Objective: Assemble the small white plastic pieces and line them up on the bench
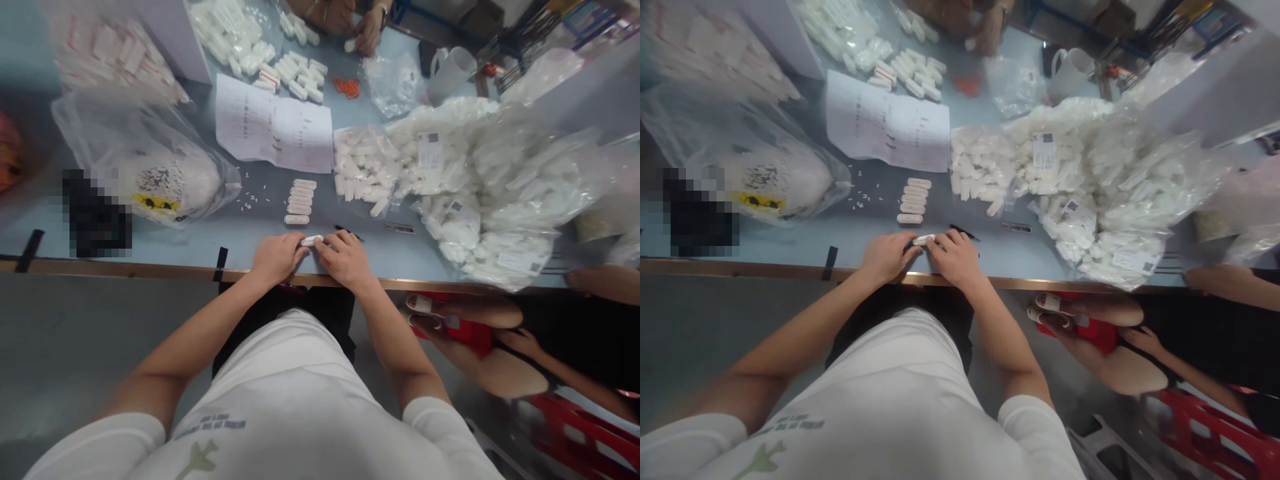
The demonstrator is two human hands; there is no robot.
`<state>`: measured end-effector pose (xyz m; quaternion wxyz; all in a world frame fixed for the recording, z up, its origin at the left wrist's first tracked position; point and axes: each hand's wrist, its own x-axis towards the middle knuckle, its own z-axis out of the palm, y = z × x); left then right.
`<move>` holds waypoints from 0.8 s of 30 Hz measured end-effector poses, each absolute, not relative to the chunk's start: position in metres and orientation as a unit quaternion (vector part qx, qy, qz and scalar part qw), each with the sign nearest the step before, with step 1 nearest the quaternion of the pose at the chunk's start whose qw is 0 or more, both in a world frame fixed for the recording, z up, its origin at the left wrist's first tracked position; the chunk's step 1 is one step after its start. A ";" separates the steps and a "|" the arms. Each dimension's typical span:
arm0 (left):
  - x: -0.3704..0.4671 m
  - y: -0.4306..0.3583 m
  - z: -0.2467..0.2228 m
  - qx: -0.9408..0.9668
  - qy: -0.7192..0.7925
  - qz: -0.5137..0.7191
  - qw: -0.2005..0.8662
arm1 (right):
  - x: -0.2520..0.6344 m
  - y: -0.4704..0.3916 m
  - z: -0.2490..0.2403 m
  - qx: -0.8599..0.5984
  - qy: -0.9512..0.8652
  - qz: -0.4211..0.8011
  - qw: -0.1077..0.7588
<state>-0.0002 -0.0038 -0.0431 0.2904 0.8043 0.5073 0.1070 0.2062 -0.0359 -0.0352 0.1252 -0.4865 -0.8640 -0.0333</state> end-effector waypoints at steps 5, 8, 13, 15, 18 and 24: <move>-0.003 -0.001 -0.037 0.733 0.548 0.175 0.364 | 0.213 -0.037 -0.032 -0.533 -0.825 0.010 0.190; -0.005 0.000 -0.027 0.601 0.573 0.290 0.476 | 0.213 -0.038 -0.027 -0.549 -0.801 0.018 0.238; -0.001 0.003 -0.007 0.277 0.453 0.415 0.738 | 0.197 -0.038 -0.015 -0.533 -0.798 0.006 0.279; 0.001 0.003 -0.001 0.199 0.413 0.412 0.787 | 0.188 -0.039 -0.008 -0.523 -0.805 -0.011 0.280; 0.005 0.002 0.004 0.143 0.386 0.415 0.812 | 0.177 -0.040 0.000 -0.516 -0.818 -0.024 0.254; 0.008 -0.004 0.007 0.131 0.367 0.399 0.830 | 0.161 -0.040 0.007 -0.516 -0.835 -0.010 0.191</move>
